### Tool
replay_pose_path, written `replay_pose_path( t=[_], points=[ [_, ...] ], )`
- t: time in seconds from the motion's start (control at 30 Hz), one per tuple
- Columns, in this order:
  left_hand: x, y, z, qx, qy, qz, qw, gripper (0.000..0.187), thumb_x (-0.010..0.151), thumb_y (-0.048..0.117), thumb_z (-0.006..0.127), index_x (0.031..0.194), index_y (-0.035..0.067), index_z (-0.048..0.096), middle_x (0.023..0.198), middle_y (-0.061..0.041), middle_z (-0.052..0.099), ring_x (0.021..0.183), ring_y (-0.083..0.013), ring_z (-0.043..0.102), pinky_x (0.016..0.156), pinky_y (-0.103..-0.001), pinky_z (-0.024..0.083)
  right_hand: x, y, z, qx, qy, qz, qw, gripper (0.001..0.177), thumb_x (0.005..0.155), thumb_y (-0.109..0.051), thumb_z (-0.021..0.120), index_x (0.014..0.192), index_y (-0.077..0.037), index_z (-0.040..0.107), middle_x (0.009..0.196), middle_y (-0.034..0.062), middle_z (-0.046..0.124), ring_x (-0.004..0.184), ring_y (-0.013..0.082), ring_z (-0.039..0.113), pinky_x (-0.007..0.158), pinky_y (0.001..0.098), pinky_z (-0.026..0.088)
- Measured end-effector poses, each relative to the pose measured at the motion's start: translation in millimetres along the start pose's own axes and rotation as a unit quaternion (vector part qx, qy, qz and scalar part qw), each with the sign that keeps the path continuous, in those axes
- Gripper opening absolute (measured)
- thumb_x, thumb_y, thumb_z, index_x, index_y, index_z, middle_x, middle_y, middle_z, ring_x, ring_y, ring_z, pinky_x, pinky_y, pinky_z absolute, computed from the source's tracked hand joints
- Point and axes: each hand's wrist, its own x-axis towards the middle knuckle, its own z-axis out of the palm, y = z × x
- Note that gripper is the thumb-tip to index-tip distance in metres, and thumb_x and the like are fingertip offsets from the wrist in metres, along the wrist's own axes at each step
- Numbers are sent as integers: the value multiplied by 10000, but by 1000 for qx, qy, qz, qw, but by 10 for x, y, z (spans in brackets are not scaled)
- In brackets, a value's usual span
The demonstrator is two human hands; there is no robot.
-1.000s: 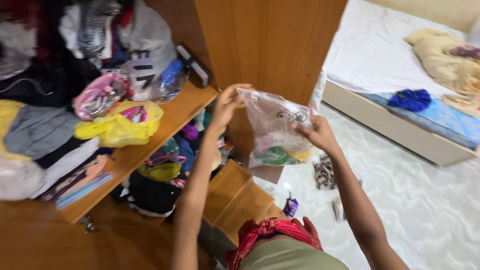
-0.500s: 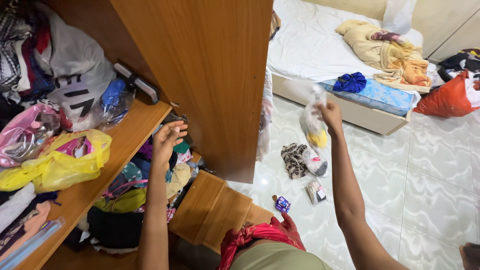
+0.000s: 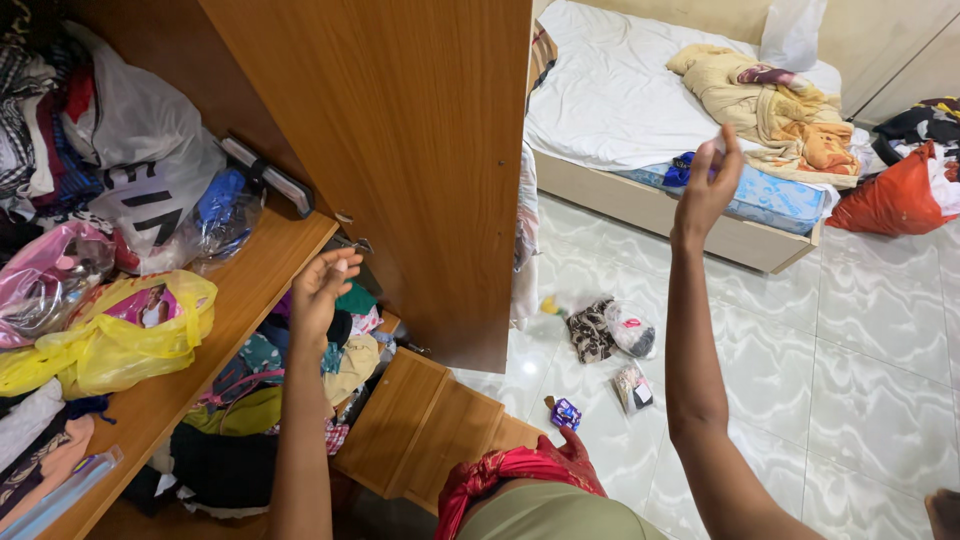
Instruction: The person opens a wooden wardrobe and removes various items from the shelves, including plastic bags and folded clothes. They place the items onto the floor and a nearby bed. The person continues to take out more clothes and bags from the wardrobe.
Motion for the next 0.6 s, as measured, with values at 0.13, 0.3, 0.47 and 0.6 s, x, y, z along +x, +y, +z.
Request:
replay_pose_path(
  t=[0.13,0.3,0.47,0.6],
  points=[
    [-21,106,7,1,2,41,999,321,1032,274,577,1257,62,662,1235,-79,730,1160,-184,666,977,-357,504,-15,-493,135,-154,-17,-195,969,740,1134,-576,517,1685,-112,351,1730,157,189,1631,329,175,1357,500,164],
    [-50,188,29,-4,10,30,999,324,1028,280,576,1252,65,666,1232,-77,732,1150,-183,671,975,-366,514,-141,-736,332,-160,-58,-190,967,853,1096,-690,482,1731,-161,269,1761,124,84,1659,337,81,1344,516,132],
    [-107,136,-114,2,31,25,999,326,1033,291,569,1249,68,667,1220,-76,736,1134,-174,684,970,-357,520,-271,-759,503,-141,-85,-181,970,848,1114,-666,520,1732,-145,263,1763,129,83,1662,351,87,1378,514,146],
    [-80,-41,-322,-9,50,38,998,328,1037,297,570,1247,67,671,1213,-72,742,1102,-150,673,944,-307,502,-350,-722,660,-116,-108,-177,971,864,1103,-661,544,1723,-130,261,1756,136,73,1658,349,93,1374,509,155]
  ],
)
